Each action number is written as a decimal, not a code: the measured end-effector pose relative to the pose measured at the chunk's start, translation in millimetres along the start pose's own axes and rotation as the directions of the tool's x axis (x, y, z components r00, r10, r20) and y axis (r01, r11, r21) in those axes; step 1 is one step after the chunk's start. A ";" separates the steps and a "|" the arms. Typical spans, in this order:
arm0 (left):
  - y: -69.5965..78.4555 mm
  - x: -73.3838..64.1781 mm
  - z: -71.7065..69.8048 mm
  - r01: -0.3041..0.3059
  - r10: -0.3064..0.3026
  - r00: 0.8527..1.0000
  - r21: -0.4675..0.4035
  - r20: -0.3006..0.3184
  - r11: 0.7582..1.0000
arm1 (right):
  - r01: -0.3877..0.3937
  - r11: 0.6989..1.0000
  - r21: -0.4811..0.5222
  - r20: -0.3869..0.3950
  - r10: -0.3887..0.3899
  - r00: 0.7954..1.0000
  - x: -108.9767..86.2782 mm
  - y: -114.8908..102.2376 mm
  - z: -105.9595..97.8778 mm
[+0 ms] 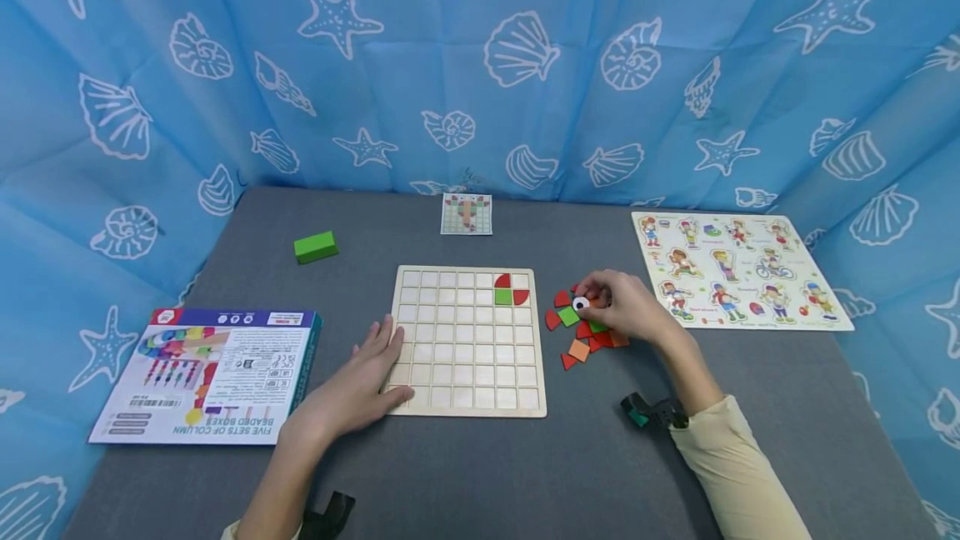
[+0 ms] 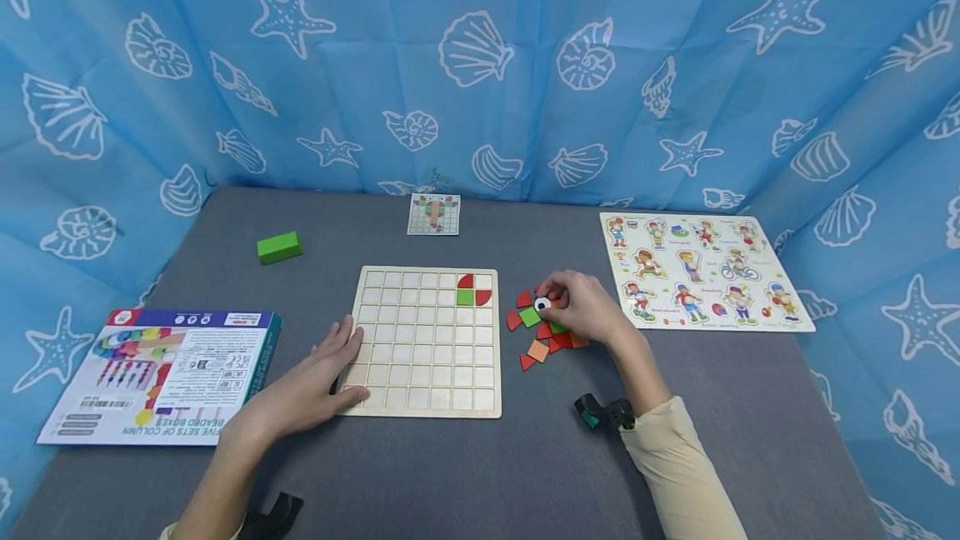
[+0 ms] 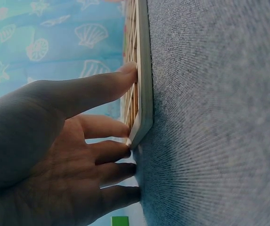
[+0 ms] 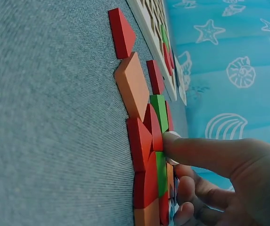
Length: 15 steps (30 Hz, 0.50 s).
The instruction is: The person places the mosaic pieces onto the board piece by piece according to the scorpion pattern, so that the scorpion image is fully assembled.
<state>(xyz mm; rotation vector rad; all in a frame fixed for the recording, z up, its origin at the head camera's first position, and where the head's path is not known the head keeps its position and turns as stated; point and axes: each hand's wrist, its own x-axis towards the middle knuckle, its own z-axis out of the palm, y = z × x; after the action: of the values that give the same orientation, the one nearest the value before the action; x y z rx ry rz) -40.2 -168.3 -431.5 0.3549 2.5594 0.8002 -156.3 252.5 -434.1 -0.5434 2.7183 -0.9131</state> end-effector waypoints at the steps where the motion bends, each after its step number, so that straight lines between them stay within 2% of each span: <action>1: -0.1 0.1 0.0 0.002 -0.002 1.000 0.001 0.001 1.000 | 0.001 1.000 0.004 -0.002 -0.001 1.000 -0.4 -0.3 -0.1; 9: -1.9 -0.1 0.7 -0.016 0.016 1.000 -0.012 -0.011 1.000 | 0.025 0.999 0.037 -0.072 -0.022 0.997 -0.2 -5.6 0.3; 15: -24.1 8.4 14.9 -0.072 0.070 0.996 -0.038 -0.059 0.997 | 0.050 0.995 0.085 -0.120 -0.039 0.992 5.4 -14.5 4.1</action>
<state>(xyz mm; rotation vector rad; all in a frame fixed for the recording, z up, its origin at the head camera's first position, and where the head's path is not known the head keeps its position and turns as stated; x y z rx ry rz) -43.1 -177.4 -459.5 0.4181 2.5929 0.8992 -155.9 237.4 -428.8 -0.5515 2.7637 -1.1043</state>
